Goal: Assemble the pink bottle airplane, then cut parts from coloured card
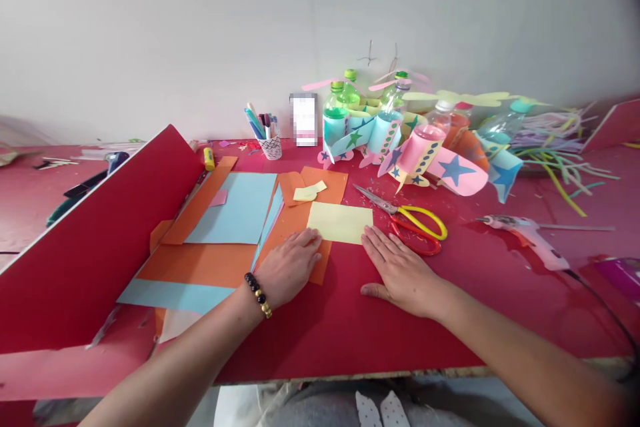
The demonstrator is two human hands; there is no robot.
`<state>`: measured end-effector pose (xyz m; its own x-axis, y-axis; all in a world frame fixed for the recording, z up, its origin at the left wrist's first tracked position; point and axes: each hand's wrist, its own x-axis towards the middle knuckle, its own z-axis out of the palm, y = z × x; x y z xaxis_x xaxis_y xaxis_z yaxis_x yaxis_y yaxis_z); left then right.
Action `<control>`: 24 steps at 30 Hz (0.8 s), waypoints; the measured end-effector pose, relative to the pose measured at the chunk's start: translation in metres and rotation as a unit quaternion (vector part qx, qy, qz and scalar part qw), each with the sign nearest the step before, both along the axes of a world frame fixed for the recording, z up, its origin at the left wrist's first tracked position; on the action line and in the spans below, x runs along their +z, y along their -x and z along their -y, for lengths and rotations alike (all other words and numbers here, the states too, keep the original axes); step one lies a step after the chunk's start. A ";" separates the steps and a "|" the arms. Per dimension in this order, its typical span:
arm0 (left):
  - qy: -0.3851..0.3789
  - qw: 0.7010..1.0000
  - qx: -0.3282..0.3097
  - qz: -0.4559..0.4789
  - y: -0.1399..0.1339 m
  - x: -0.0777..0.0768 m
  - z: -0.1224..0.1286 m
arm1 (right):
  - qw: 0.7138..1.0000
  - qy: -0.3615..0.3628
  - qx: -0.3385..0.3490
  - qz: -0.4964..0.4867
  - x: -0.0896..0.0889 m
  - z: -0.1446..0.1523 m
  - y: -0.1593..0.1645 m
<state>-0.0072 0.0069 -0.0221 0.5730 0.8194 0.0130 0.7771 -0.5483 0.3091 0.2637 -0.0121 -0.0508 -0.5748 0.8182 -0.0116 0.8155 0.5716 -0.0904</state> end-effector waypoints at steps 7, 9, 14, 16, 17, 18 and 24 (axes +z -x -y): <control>-0.024 1.000 -0.001 0.003 0.009 -0.007 -0.002 | 1.000 0.008 -0.017 0.009 -0.001 0.004 -0.005; -0.025 1.000 -0.003 0.005 0.009 -0.009 -0.004 | 1.000 0.014 -0.023 0.010 0.000 0.005 -0.008; -0.007 1.000 0.007 0.019 0.013 -0.007 -0.005 | 0.999 0.022 -0.034 0.006 0.006 0.008 -0.013; -0.003 1.000 0.016 0.015 0.012 -0.001 -0.005 | 0.999 0.025 -0.036 0.009 0.011 0.006 -0.011; -0.004 1.000 0.019 0.006 0.009 0.003 -0.005 | 0.999 0.025 -0.036 0.012 0.014 0.004 -0.008; -0.006 1.000 0.023 -0.007 0.005 0.007 -0.005 | 0.999 0.022 -0.036 0.016 0.018 0.002 -0.004; -0.034 0.999 -0.030 -0.002 -0.034 0.004 -0.011 | 1.000 -0.012 -0.029 -0.004 0.025 -0.014 0.029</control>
